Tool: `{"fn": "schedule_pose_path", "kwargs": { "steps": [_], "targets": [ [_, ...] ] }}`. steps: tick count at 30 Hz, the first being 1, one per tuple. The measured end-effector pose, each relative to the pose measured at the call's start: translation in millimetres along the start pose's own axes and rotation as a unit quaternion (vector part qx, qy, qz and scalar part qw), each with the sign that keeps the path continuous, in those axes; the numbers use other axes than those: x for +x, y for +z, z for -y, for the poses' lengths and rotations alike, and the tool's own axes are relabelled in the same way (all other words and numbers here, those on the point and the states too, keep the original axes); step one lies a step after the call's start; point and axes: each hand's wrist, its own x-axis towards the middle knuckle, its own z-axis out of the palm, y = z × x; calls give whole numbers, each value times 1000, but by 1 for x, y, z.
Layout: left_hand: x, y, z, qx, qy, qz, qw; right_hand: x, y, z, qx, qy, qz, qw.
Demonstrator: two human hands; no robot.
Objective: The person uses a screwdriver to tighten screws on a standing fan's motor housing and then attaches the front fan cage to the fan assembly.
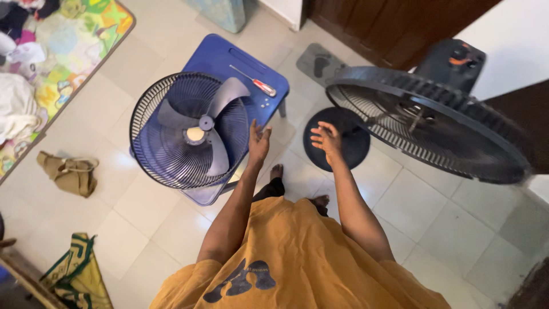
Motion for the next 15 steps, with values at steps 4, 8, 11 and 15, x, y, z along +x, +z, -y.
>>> {"fn": "schedule_pose_path", "kwargs": {
  "steps": [4, 8, 11, 15],
  "targets": [
    [16, -29, 12, -14, -18, -11, 1000, 27, 46, -13, -38, -9, 61, 997],
    [38, -48, 23, -4, 2, -19, 1000, 61, 92, -22, -135, 1, 61, 989],
    [55, -54, 36, 2, 5, -6, 1000, 92, 129, -30, -168, -55, 53, 983],
    [66, -60, 41, 19, -4, 3, 1000, 120, 157, -42, -345, -217, -3, 913]
  ]
}}
